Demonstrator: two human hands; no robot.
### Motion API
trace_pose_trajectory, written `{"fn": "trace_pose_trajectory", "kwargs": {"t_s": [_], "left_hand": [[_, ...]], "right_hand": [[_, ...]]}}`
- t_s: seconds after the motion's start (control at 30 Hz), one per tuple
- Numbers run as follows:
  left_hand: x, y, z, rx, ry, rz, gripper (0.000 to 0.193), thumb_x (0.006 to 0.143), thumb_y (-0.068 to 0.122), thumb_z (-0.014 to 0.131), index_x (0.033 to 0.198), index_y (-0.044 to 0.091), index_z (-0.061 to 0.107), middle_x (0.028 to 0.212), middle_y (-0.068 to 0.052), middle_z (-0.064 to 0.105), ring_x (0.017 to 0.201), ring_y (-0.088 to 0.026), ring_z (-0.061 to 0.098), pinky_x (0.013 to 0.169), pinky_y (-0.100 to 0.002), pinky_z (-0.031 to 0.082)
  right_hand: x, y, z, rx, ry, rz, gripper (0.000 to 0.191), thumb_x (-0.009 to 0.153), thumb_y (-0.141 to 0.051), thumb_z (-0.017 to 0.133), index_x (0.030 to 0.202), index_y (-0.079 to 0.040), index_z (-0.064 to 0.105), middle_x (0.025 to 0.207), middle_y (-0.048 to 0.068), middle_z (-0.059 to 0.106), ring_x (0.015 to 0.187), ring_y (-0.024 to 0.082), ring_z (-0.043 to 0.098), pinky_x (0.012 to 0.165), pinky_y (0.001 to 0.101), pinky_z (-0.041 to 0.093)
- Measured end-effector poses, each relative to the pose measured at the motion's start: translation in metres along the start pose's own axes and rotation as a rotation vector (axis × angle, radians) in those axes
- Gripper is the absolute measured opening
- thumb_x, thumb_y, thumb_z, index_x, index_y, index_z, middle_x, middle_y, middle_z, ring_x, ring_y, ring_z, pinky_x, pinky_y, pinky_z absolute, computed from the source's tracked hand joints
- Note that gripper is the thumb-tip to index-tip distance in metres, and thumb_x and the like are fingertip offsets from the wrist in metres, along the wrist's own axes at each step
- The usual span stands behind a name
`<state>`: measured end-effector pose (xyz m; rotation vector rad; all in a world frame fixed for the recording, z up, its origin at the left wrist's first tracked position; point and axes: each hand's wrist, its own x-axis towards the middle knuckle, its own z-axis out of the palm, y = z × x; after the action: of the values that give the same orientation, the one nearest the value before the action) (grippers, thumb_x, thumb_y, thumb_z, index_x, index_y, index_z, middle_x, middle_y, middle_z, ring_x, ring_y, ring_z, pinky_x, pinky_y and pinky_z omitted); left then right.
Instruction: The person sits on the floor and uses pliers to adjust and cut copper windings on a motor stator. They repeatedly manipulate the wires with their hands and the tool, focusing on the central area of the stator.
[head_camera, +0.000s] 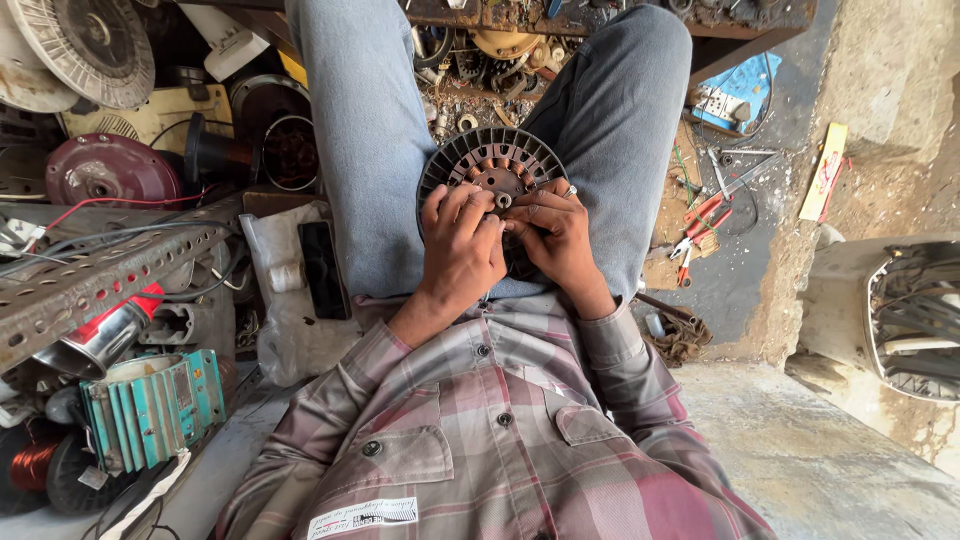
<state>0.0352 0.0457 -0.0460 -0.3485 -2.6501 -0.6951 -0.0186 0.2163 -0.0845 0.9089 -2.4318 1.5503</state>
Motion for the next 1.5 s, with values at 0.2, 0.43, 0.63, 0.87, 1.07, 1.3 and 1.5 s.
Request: {"fn": "trace_pose_trajectory", "kwargs": {"t_s": [0.2,0.43,0.63,0.87,1.07,1.3,1.5], "left_hand": [[0.002,-0.014,-0.013,-0.2,-0.059,-0.088,0.014,0.092,0.017,0.077,0.096,0.004,0.076,0.113,-0.005,0.062,0.107,-0.024,0.059,0.098,-0.043,0.04],[0.003,-0.014,-0.012,-0.162,-0.045,-0.06,0.013,0.089,0.02,0.079,0.088,0.007,0.076,0.103,-0.001,0.064,0.098,-0.022,0.059,0.09,-0.043,0.038],[0.002,-0.011,-0.009,-0.102,-0.054,0.056,0.013,0.09,0.011,0.076,0.08,0.006,0.07,0.094,-0.004,0.061,0.09,-0.022,0.058,0.091,-0.045,0.038],[-0.003,0.005,0.002,-0.058,0.02,0.13,0.014,0.09,0.003,0.07,0.08,0.0,0.062,0.092,-0.012,0.055,0.089,-0.029,0.056,0.088,-0.044,0.045],[-0.001,0.0,-0.004,-0.258,0.023,-0.033,0.015,0.083,0.005,0.076,0.073,0.001,0.066,0.085,-0.01,0.06,0.083,-0.029,0.06,0.082,-0.045,0.047],[-0.003,-0.028,-0.005,-0.607,-0.051,-0.21,0.012,0.084,0.005,0.082,0.087,-0.003,0.073,0.097,-0.013,0.068,0.087,-0.027,0.071,0.076,-0.035,0.055],[0.001,-0.043,-0.004,-0.853,-0.042,-0.268,0.001,0.086,-0.001,0.076,0.085,0.0,0.075,0.102,-0.011,0.07,0.094,-0.023,0.069,0.085,-0.034,0.056]], "right_hand": [[0.002,0.0,-0.007,0.031,-0.055,0.0,0.014,0.084,-0.012,0.083,0.097,-0.008,0.078,0.098,0.006,0.074,0.088,0.025,0.063,0.083,0.0362,0.047],[0.004,-0.002,-0.008,0.045,-0.049,0.002,0.013,0.083,-0.012,0.083,0.094,-0.008,0.077,0.097,0.005,0.074,0.088,0.025,0.062,0.083,0.0357,0.046],[0.004,-0.004,-0.006,0.057,-0.021,0.012,0.013,0.082,-0.01,0.082,0.093,-0.007,0.077,0.097,0.006,0.075,0.086,0.024,0.062,0.083,0.035,0.046],[0.001,-0.004,-0.003,0.023,-0.013,0.017,0.014,0.079,-0.008,0.081,0.093,-0.007,0.078,0.096,0.006,0.075,0.087,0.025,0.062,0.084,0.0355,0.048],[0.0,-0.004,-0.005,0.057,-0.006,0.025,0.011,0.084,-0.008,0.08,0.094,-0.008,0.076,0.1,0.005,0.075,0.092,0.025,0.064,0.087,0.0349,0.049],[0.0,-0.004,-0.007,0.041,-0.042,0.022,0.009,0.085,-0.01,0.082,0.092,-0.008,0.078,0.096,0.004,0.075,0.089,0.023,0.06,0.084,0.0354,0.046],[-0.001,-0.004,-0.009,0.046,-0.063,0.034,0.011,0.086,-0.009,0.082,0.095,-0.007,0.078,0.098,0.004,0.075,0.092,0.024,0.061,0.087,0.0357,0.047]]}}
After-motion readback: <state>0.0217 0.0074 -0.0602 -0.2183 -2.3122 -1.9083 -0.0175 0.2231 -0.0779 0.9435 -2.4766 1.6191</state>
